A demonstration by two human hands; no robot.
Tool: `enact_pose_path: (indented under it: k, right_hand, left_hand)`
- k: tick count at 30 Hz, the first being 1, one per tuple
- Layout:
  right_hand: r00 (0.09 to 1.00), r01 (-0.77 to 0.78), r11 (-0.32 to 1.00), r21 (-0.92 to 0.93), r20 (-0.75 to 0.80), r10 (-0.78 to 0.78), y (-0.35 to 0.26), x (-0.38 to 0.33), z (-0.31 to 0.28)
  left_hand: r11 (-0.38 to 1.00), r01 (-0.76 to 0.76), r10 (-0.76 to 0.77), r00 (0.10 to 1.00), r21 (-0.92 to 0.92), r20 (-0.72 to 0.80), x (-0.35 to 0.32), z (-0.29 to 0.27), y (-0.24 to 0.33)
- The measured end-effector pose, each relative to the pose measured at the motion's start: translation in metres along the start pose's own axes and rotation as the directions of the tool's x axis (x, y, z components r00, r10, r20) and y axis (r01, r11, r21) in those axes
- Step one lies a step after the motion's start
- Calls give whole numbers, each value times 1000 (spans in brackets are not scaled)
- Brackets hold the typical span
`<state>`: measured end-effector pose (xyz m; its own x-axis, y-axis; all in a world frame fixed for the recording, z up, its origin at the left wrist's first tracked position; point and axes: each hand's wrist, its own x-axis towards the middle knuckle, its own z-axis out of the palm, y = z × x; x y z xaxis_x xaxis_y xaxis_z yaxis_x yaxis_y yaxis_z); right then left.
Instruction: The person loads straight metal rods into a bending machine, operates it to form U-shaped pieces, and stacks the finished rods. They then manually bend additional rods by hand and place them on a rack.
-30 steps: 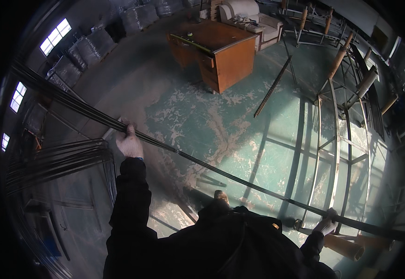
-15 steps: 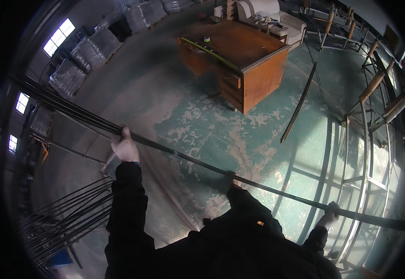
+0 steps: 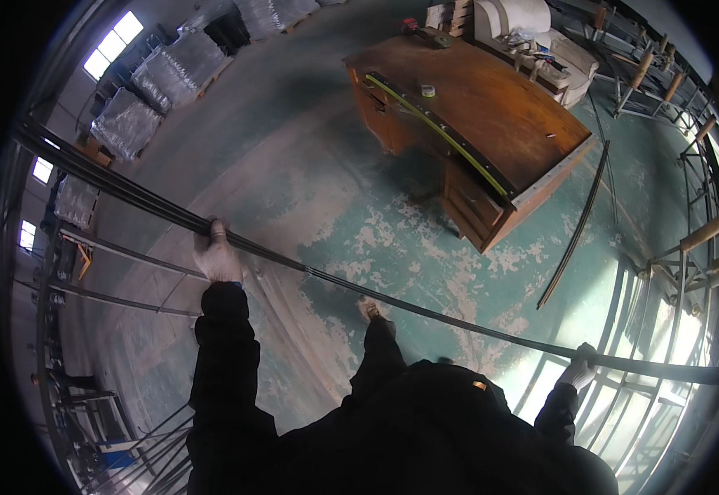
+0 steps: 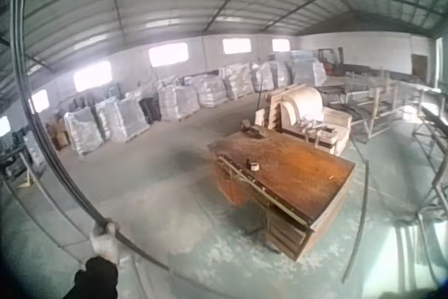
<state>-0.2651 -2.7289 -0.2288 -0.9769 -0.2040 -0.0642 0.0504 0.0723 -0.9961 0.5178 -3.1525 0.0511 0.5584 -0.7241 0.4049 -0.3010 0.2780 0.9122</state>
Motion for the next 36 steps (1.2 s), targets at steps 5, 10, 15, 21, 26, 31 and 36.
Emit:
enact_pose_path:
  k: [5,10,15,21,26,31,36]
  right_hand:
    - [999,39,999,8,23,-39,1,-53,174]
    - [999,32,999,-13,22,-32,-18,-106,327]
    - [1000,-9,998,60,11,9,-19,-128,469]
    - [998,54,967,-249,-20,-61,3,-128,628]
    - [989,60,989,-136,-124,-77,-15,-125,705]
    - [975,81,993,-84,-202,-97,-51,-127,740]
    - [931,71,979,-191,-339,-134,-49,-149,744]
  left_hand:
    - [996,37,-41,998,-83,-40,146,36,-85]
    - [1000,21,-20,998,11,-66,306,50,-122]
    - [998,34,-33,999,46,-12,426,84,-160]
    - [993,34,-38,999,113,34,534,165,-248]
    - [988,79,-100,982,134,159,601,240,-324]
    - [981,111,-148,959,161,241,661,323,-406]
    - [986,37,-98,919,165,383,696,439,-470]
